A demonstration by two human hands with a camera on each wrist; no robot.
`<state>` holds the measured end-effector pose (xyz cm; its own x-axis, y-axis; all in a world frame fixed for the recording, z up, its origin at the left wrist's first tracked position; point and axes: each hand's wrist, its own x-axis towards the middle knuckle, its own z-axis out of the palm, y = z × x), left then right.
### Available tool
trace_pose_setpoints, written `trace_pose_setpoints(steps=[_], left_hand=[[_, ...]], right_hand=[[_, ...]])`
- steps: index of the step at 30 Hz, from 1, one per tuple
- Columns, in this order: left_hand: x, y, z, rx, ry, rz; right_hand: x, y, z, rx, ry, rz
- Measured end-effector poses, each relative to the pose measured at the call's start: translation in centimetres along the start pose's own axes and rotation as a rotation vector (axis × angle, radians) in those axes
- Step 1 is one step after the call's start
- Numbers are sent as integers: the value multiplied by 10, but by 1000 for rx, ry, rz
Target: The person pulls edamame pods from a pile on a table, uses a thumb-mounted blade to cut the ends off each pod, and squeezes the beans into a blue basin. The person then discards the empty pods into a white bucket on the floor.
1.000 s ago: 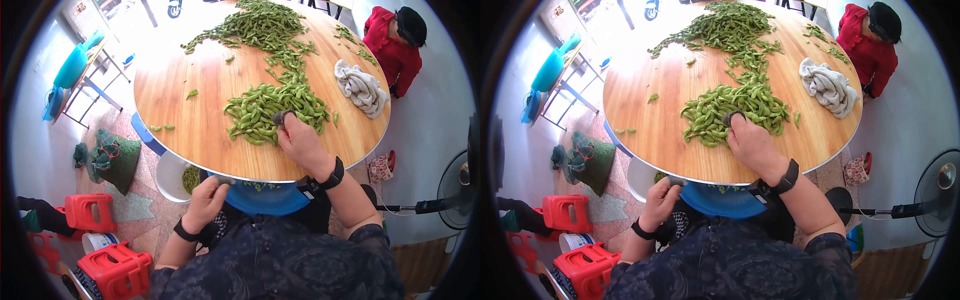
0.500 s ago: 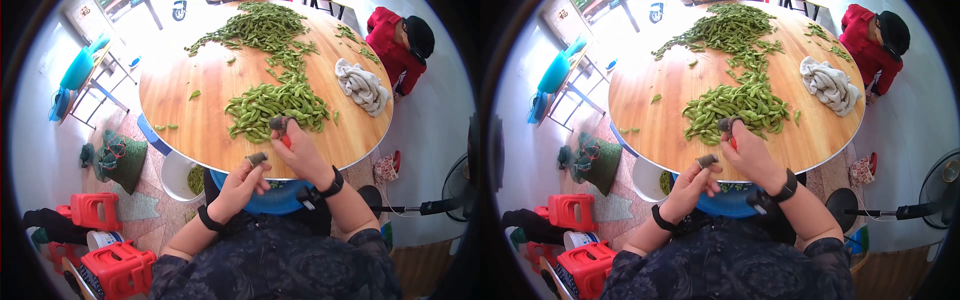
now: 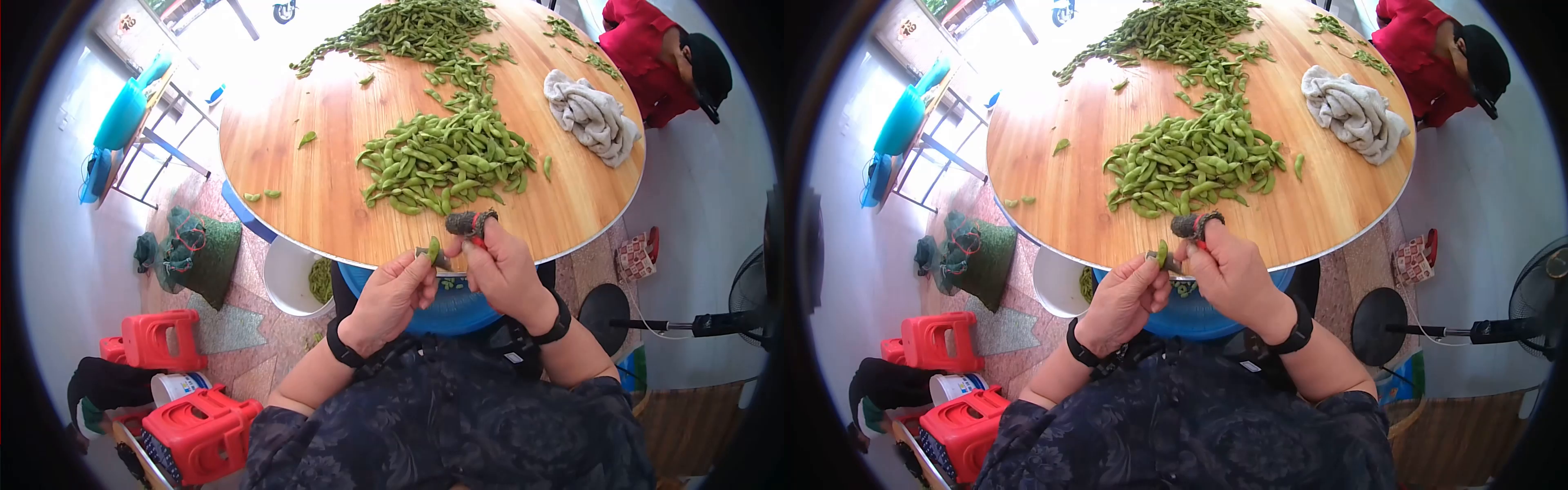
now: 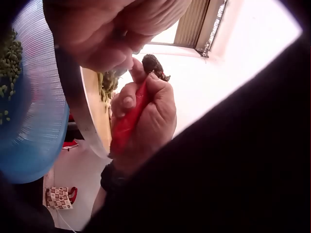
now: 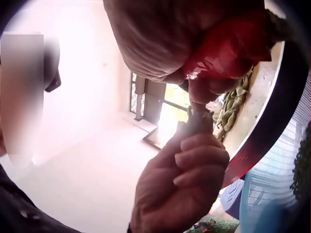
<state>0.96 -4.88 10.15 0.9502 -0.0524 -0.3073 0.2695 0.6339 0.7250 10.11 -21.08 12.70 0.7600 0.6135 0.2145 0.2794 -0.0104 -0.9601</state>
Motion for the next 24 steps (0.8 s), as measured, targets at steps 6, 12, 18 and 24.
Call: trace_pose_setpoints(steps=[6,12,18,24], left_hand=[[-6,-17,-7,413,45,160],[-7,-16,-5,760,106,376],[-8,-16,-7,1173,142,673],[-14,-10,-6,1394,89,761]], right_hand=[[-7,-7,-6,313,-202,449],[-8,-4,-4,395,-291,514],[-11,0,-3,385,-372,514],[-13,-3,0,362,-388,551]])
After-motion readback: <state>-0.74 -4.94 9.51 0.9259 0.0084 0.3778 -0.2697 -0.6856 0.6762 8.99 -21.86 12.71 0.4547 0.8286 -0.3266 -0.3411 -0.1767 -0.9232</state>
